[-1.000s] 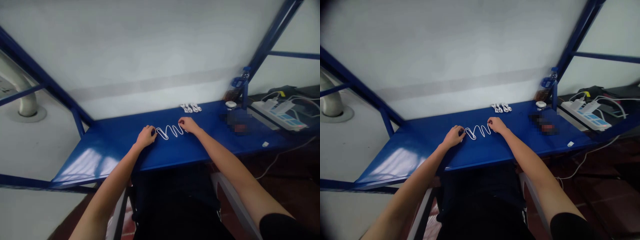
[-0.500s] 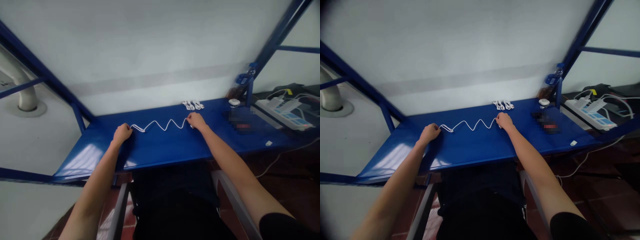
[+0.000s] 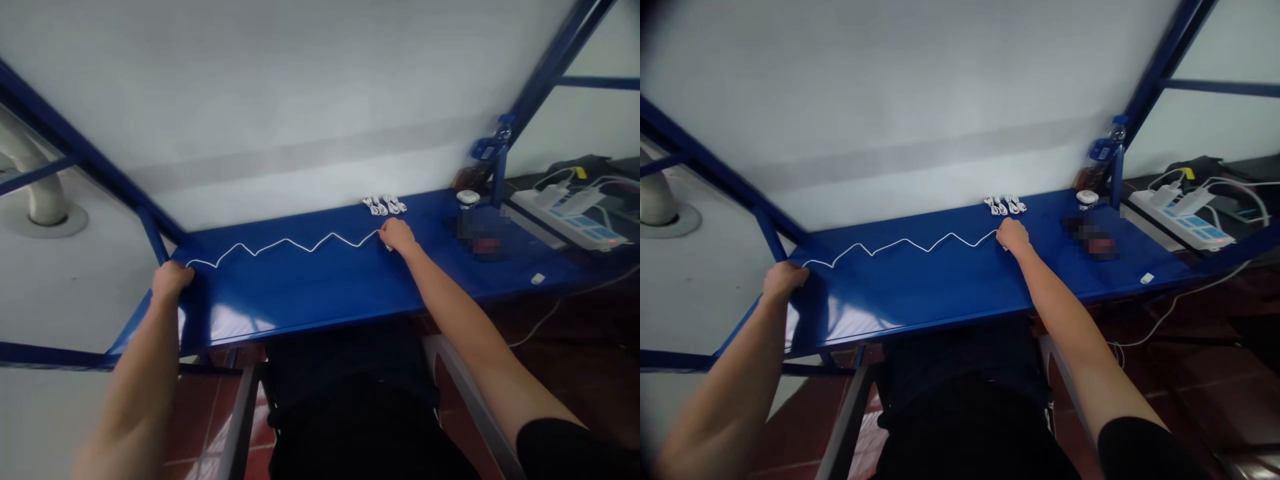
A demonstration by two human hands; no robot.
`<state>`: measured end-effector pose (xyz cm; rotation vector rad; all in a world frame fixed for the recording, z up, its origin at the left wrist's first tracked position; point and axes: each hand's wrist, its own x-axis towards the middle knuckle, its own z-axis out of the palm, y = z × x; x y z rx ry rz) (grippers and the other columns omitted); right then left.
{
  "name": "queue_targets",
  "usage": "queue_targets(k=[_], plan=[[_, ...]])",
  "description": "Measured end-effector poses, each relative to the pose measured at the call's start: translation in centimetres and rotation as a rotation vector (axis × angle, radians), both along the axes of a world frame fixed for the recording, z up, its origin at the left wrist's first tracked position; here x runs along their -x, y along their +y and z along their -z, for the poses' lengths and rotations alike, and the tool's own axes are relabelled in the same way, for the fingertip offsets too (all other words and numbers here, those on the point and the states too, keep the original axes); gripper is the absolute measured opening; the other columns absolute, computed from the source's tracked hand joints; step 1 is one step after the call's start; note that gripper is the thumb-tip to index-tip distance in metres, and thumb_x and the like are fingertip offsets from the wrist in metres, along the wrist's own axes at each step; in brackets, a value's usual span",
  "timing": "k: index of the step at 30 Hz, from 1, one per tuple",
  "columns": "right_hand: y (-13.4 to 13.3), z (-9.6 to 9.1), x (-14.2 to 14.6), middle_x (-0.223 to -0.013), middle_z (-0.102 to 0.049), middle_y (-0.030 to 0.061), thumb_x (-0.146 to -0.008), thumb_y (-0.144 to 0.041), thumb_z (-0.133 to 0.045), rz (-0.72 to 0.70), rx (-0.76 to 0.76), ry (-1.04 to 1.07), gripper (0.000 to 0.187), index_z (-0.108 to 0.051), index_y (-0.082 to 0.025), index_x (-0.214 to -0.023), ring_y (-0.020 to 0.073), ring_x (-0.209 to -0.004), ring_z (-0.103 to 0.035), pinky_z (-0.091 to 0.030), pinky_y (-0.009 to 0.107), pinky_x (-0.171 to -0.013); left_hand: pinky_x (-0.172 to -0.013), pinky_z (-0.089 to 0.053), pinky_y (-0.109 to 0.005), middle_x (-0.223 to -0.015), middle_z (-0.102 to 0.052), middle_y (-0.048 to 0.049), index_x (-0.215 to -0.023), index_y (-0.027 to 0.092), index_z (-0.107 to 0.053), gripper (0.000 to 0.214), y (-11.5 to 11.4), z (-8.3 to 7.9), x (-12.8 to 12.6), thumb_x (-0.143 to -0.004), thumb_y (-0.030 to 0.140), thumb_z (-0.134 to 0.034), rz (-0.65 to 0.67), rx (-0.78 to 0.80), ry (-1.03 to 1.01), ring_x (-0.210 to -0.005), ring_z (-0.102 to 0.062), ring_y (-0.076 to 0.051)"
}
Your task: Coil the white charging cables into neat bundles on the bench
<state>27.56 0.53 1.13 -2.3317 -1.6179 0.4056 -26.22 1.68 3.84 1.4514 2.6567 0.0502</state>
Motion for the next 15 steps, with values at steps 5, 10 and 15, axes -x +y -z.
queue_targets(k=[5,10,15], plan=[[0.2,0.2,-0.2,-0.102,-0.072,0.0175,-0.087,-0.028,-0.062,0.003,-0.007,0.0,0.023,-0.074,-0.015,-0.101,0.0282,-0.101,-0.067,-0.05,0.035,-0.086,-0.057,-0.043,-0.022,-0.074,-0.067,-0.0022,-0.104,0.019,-0.068,0.029,-0.4,0.8,1.7,-0.076,0.024,-0.061,0.055,-0.076,-0.05,-0.073,-0.063,-0.02],[0.5,0.5,-1.3,-0.101,-0.073,0.0147,-0.085,-0.03,-0.064,0.029,-0.045,-0.013,0.021,-0.074,-0.018,-0.099,0.0262,-0.1,-0.067,-0.05,0.034,-0.085,-0.06,-0.042,-0.021,-0.084,-0.07,-0.0006,-0.102,0.018,-0.069,0.026,-1.1,2.2,-0.2,-0.078,0.025,-0.061,0.321,-0.12,-0.075,-0.072,-0.063,-0.016],[0.9,0.6,-3.4,-0.089,-0.075,0.0098,-0.083,-0.03,-0.066,0.012,-0.097,0.013,0.019,-0.076,-0.019,-0.094,0.0216,-0.087,-0.069,-0.051,0.029,-0.08,-0.063,-0.043,-0.023,-0.087,-0.07,-0.0042,-0.105,0.016,-0.069,0.029,-2.0,2.8,-1.7,-0.081,0.027,-0.057,0.417,-0.159,-0.085,-0.077,-0.063,-0.018]])
